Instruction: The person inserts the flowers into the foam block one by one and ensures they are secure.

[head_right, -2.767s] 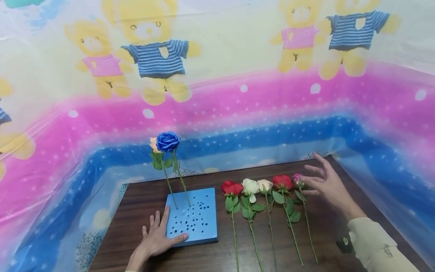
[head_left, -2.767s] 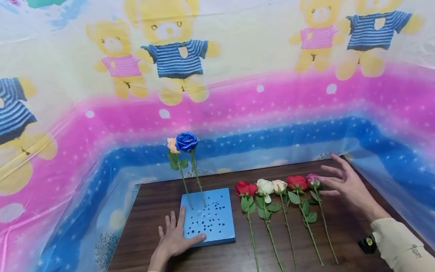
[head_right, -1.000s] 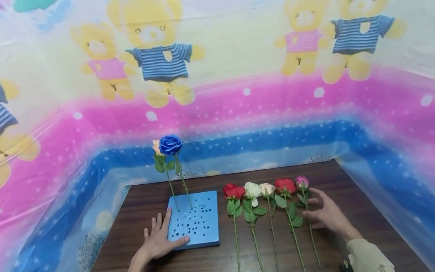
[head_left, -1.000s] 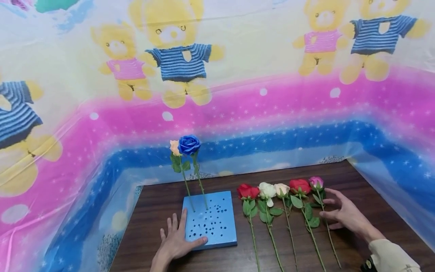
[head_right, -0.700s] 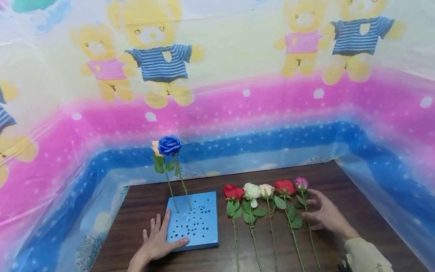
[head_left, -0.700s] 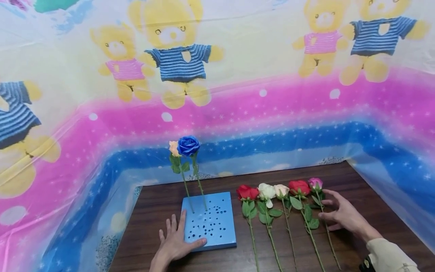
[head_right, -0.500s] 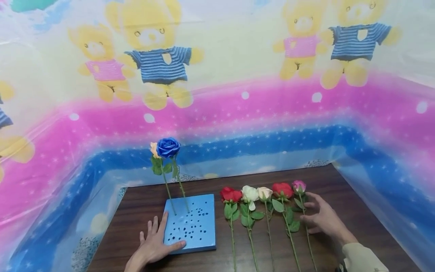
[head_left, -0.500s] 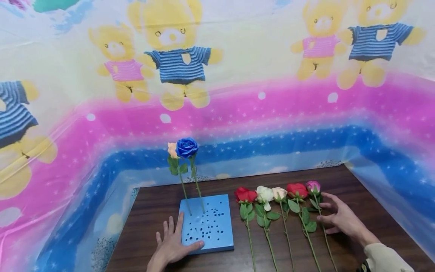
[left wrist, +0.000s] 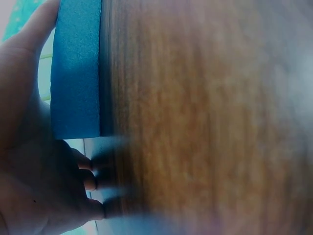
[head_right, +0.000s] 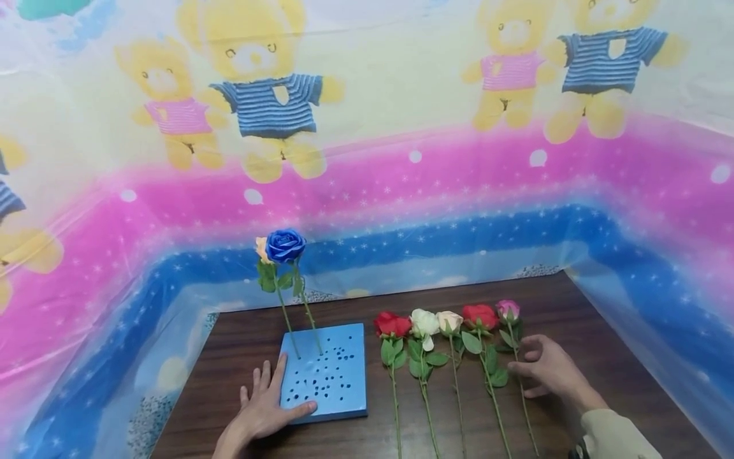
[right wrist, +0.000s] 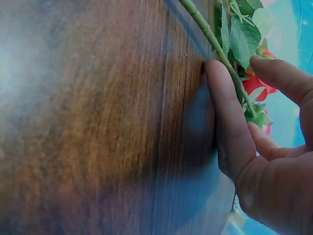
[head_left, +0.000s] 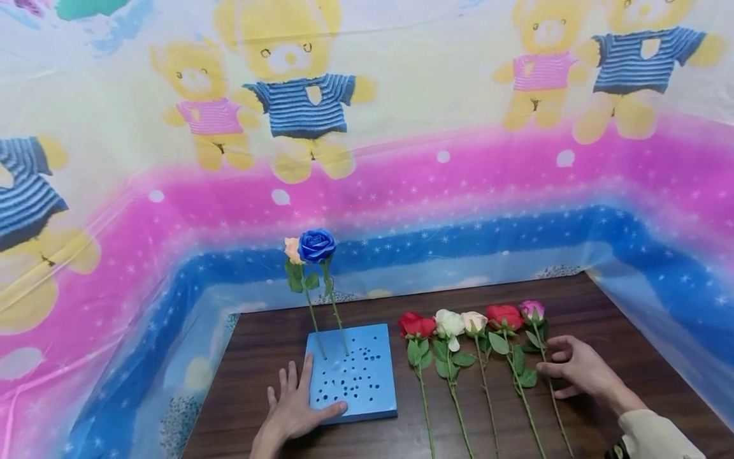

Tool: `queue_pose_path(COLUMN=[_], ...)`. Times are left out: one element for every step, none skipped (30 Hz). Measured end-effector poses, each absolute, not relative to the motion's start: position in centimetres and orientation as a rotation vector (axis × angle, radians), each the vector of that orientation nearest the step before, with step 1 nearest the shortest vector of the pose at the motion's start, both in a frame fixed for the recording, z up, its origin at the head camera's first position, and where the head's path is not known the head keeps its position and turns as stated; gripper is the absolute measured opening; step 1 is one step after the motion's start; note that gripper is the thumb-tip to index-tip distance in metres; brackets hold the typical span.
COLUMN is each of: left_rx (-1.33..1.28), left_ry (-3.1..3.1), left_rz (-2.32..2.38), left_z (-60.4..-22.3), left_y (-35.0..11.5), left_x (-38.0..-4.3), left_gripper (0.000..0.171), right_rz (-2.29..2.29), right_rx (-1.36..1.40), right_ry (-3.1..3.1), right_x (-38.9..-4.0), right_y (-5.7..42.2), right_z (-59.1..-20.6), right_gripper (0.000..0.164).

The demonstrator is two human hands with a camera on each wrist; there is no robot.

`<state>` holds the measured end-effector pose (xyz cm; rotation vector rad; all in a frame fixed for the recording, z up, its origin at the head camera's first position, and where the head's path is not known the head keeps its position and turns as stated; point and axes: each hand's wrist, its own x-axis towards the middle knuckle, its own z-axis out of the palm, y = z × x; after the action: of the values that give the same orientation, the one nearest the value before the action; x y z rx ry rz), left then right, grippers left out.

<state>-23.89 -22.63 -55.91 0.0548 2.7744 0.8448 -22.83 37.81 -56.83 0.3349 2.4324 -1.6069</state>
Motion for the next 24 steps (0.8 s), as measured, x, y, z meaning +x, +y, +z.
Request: queue_pose_path(left_rx=[0.054,0.054,0.056,0.057,0.060,0.062,0.063,0.066,0.065,0.063,0.060,0.057,0.054,0.054,0.053,0.054,0.054,0.056,0.057,0.058,0.058,0.057,0.056,0.055], left_ry=[2.774,2.773,2.773,2.774,2.776,2.776,2.778,2.780,2.780,2.779,2.777,2.776,2.775,2.776,2.775,2.776,2.776,2.775,2.774,2.772,2.768,2.766,2.765,2.764], left_rz=[0.840,0.837,0.837,0.831,0.829,0.827,0.822,0.824,0.820,0.816,0.814,0.813,0.812,0.815,0.814,0.814,0.817,0.815,0.816,0.815,0.815,0.814,0.812,0.809], left_z=[-55.93,-55.95,-55.98,-55.98,-55.97,-55.96,-55.92,-55.90,-55.88,-55.85,-55.85,-55.85,-55.87,-55.87,-55.87,-55.83,-55.79,-55.74,-55.70,-55.66,-55.65,-55.64,-55.65,-55.67], left_y=[-22.60,-22.57,-22.55,-22.52,-22.50,-22.48,-22.45,-22.43,-22.42,-22.42,-22.42,-22.43,-22.45,-22.46,-22.48,-22.46,-22.44,-22.42,-22.41,-22.40,-22.40,-22.39,-22.39,-22.40], left_x=[-23.89,-23.91,-23.95,-23.98,-24.02,-24.06,-24.08,-24.11,-24.13,-24.13,-24.13,-24.13,-24.14,-24.13,-24.13,-24.12,-24.12,-24.10,-24.05,-24.01,-23.98,-23.96,-23.95,-23.96], left_gripper=[0.138,0.138,0.139,0.139,0.139,0.138,0.138,0.139,0.139,0.139,0.139,0.140,0.140,0.140,0.139,0.139,0.139,0.139,0.139,0.139,0.139,0.139,0.139,0.139], right_rz=[-1.591,-1.580,-1.572,-1.569,-1.567,-1.562,-1.555,-1.550,-1.540,-1.534,-1.520,-1.506,-1.498,-1.497,-1.496,-1.504,-1.510,-1.523,-1.536,-1.547,-1.550,-1.554,-1.552,-1.553], right_rx=[0.336,0.336,0.338,0.345,0.349,0.343,0.337,0.339,0.332,0.330,0.312,0.295,0.286,0.280,0.269,0.267,0.260,0.264,0.270,0.280,0.290,0.301,0.308,0.316], right_ry=[2.435,2.437,2.439,2.439,2.445,2.454,2.463,2.469,2.476,2.476,2.481,2.482,2.480,2.477,2.472,2.464,2.459,2.447,2.434,2.421,2.413,2.405,2.400,2.395], right_x=[-22.86,-22.89,-22.91,-22.91,-22.95,-22.97,-23.01,-23.06,-23.11,-23.15,-23.21,-23.25,-23.31,-23.33,-23.35,-23.31,-23.24,-23.16,-23.04,-22.90,-22.81,-22.70,-22.62,-22.56], right_y=[37.84,37.86,37.86,37.85,37.84,37.81,37.79,37.74,37.68,37.61,37.57,37.51,37.46,37.39,37.36,37.38,37.42,37.44,37.47,37.47,37.49,37.47,37.46,37.42], right_z=[-56.95,-57.05,-57.13,-57.21,-57.29,-57.31,-57.30,-57.27,-57.22,-57.14,-57.05,-56.96,-56.87,-56.77,-56.69,-56.65,-56.67,-56.68,-56.68,-56.70,-56.75,-56.78,-56.83,-56.80], right_gripper=[0.092,0.091,0.090,0.090,0.090,0.090,0.091,0.093,0.094,0.095,0.096,0.097,0.097,0.098,0.098,0.098,0.099,0.101,0.102,0.104,0.105,0.106,0.105,0.102])
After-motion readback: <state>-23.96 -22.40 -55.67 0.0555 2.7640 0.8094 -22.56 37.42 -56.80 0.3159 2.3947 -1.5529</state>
